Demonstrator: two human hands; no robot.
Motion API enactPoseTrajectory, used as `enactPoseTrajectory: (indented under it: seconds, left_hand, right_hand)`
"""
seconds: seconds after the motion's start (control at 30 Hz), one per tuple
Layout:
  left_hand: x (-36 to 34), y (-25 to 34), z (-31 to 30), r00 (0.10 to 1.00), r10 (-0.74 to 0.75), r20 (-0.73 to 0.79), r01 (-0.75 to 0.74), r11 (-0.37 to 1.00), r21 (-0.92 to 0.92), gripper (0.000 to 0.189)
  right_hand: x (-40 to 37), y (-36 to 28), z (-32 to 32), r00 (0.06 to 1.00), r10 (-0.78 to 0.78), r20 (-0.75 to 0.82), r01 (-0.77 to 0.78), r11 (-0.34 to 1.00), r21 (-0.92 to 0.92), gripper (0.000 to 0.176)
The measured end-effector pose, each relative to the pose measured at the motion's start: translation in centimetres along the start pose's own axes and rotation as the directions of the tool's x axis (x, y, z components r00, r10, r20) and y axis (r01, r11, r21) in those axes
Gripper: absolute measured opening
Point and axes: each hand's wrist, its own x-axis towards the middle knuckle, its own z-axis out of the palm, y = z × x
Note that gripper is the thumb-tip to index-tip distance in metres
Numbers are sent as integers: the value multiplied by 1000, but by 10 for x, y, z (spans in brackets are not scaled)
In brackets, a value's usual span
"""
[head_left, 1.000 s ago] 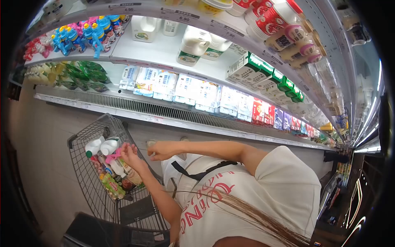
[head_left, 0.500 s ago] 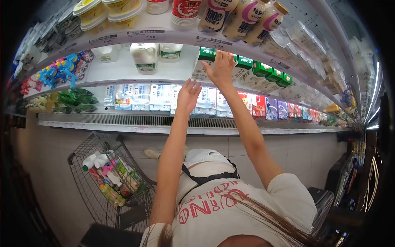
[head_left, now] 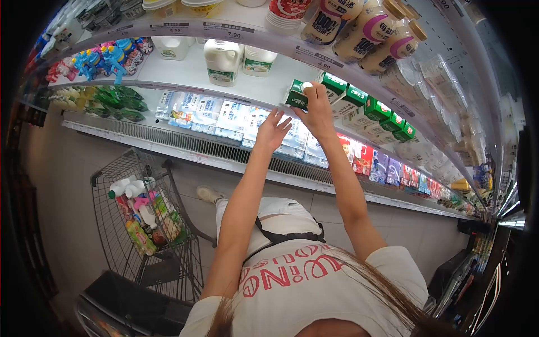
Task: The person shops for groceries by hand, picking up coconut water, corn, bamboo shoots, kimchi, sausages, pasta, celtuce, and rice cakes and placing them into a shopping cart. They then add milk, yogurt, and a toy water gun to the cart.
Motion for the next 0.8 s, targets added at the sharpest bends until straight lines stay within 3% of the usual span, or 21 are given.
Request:
enactPoseTrajectory:
  seconds: [0.07, 0.13, 0.17, 0.2, 0.3, 0.37, 0.43, 0.47, 0.5, 0.57, 0.67, 0.8]
  left_hand:
    - [-7, -4, -4, 1000, 2, -8, -1, 997, 79, 66]
    - [-10, -3, -14, 999, -11, -46, 12, 1000, 16, 64]
    - [-13, -2, -20, 998, -19, -66, 18, 1000, -17, 64]
    - [-17, -2, -28, 999, 9, -43, -6, 998, 66, 69]
    - [-57, 17, -24, 998, 15, -63, -16, 1000, -9, 78]
    - [-87, 29, -22, 999, 42, -15, -43, 997, -64, 85]
    - [-114, 39, -30, 971, 113, 212, -75, 981, -180, 80]
    - [-132, 45, -31, 974, 124, 190, -73, 965, -252, 67]
    - [-146, 48, -40, 985, 138, 106, -111, 967, -229, 63]
    - [-173, 57, -56, 980, 188, -58, -195, 965, -174, 57]
    - [-239, 55, -48, 973, 195, -124, -224, 927, -302, 46]
    - [-291, 41, -41, 908, 277, -313, -389, 833, -394, 42]
  right_hand:
    - [-4, -2, 2, 998, -61, -19, 60, 997, -38, 54]
    - [-6, -11, 3, 986, -165, -33, 161, 983, -86, 54]
    - [-7, -16, 3, 978, -194, -78, 188, 979, -77, 54]
    - [-8, -24, 0, 968, -219, -121, 212, 975, -68, 54]
    - [-4, -68, -25, 953, -208, -218, 223, 974, 46, 54]
    - [3, -100, -49, 988, -39, -148, 69, 977, 201, 54]
    - [10, -114, -56, 990, 137, 26, -134, 887, 441, 59]
    - [15, -115, -53, 986, 139, 90, -165, 869, 467, 63]
    - [19, -123, -50, 947, 215, 240, -314, 783, 537, 69]
    - [21, -126, -21, 948, 151, 281, -299, 730, 615, 70]
    - [31, -128, 23, 792, 85, 605, -539, 562, 627, 70]
    - [29, -156, 77, 670, -41, 742, -633, 491, 598, 71]
